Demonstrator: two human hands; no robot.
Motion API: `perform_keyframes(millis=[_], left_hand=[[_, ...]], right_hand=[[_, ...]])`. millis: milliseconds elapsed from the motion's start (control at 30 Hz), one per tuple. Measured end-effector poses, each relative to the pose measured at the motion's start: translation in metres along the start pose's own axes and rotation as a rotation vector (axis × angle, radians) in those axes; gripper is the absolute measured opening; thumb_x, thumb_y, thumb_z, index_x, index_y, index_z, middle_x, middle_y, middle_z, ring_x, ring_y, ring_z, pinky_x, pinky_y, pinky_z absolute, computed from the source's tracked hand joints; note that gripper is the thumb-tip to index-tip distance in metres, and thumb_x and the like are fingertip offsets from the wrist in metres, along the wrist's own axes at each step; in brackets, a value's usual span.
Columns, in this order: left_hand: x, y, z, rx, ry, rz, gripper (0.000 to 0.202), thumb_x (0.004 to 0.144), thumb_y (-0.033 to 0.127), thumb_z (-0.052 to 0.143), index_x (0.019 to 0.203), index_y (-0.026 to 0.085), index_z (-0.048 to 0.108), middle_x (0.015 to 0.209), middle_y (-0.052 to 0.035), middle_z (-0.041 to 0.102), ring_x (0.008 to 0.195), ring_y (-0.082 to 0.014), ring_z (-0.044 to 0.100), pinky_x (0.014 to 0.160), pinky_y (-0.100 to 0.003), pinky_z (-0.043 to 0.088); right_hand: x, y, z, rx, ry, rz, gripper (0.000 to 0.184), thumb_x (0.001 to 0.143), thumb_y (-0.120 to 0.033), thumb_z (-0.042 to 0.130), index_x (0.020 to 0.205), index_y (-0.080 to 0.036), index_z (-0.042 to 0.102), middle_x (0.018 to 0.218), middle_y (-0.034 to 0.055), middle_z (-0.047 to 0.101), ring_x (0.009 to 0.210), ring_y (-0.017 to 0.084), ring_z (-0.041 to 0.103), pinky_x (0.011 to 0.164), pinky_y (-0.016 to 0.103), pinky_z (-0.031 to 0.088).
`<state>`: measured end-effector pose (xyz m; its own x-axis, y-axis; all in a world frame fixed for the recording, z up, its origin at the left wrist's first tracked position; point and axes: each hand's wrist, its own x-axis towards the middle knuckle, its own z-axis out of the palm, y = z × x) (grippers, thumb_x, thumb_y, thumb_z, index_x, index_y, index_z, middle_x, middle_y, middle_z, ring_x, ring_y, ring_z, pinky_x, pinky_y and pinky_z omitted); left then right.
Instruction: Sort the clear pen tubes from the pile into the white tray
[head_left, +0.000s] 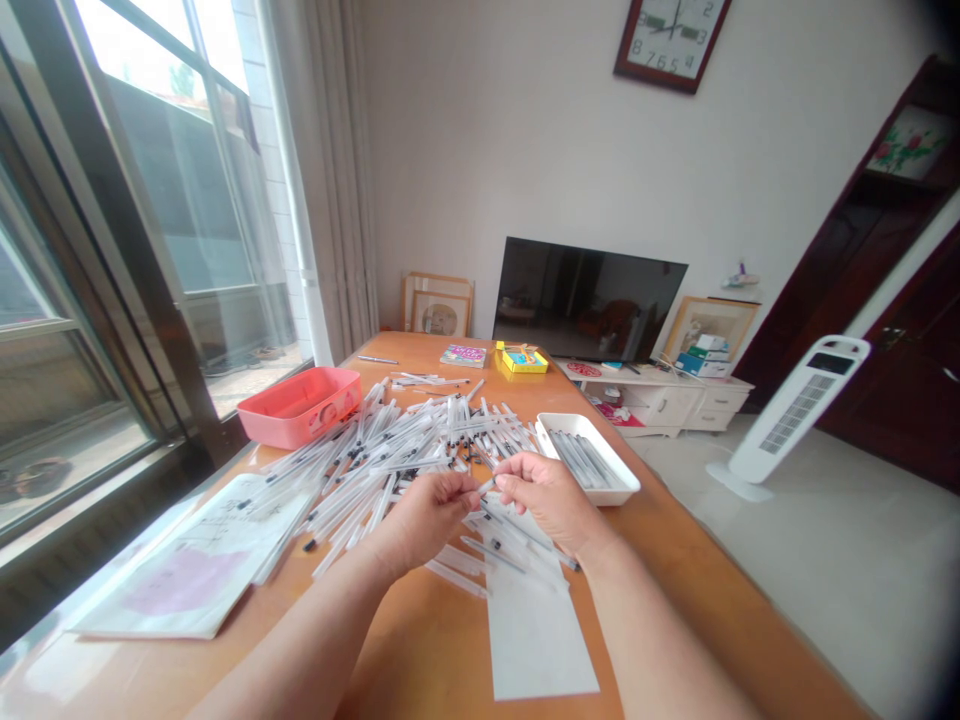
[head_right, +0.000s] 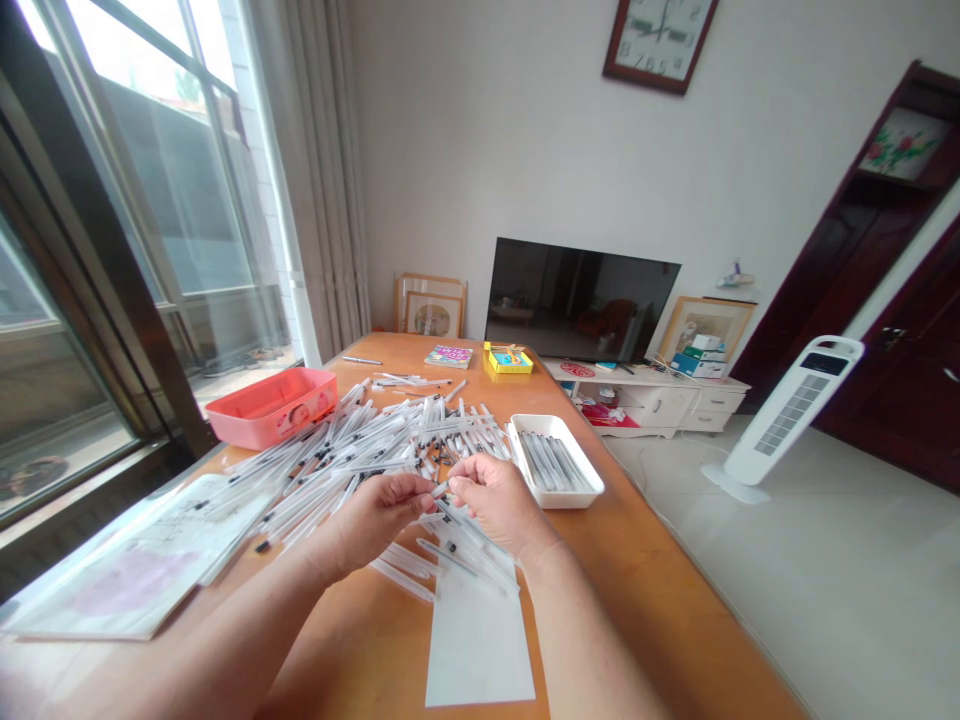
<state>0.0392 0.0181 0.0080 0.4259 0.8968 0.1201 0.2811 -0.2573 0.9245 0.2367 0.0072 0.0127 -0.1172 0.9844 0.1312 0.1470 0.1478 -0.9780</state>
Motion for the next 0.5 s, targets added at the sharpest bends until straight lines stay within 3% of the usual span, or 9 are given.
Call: perform_keyframes(millis=[300, 500], left_hand=[[-0.0021, 0.0052, 0.0000, -0.024, -0.035, -0.015, 0.037, 0.081, 0.051, 0.060, 0.075, 0.016, 0.070, 0.065, -0.0024, 0.061, 0.068, -0.0178, 0.055, 0.065, -0.028, 0.045], [-0.0018, 0.0027, -0.0005, 0.006, -0.050, 0.021, 0.033, 0.083, 0.047, 0.060, 0.078, 0.016, 0.070, 0.072, -0.0033, 0.064, 0.071, -0.0177, 0.056, 0.068, -0.028, 0.045]], right_hand=[[-0.0013, -0.0022, -0.0020, -0.106, 0.001, -0.004, 0.019, 0.083, -0.038, 0.064, 0.082, -0.019, 0.063, 0.070, -0.0005, 0.063, 0.065, 0.014, 0.057, 0.064, 0.026, 0.042], [0.0007, -0.0007, -0.0015, -0.275, 0.040, -0.071, 0.032, 0.086, -0.048, 0.059, 0.070, -0.020, 0.055, 0.064, -0.0030, 0.056, 0.061, 0.013, 0.048, 0.059, 0.025, 0.038]])
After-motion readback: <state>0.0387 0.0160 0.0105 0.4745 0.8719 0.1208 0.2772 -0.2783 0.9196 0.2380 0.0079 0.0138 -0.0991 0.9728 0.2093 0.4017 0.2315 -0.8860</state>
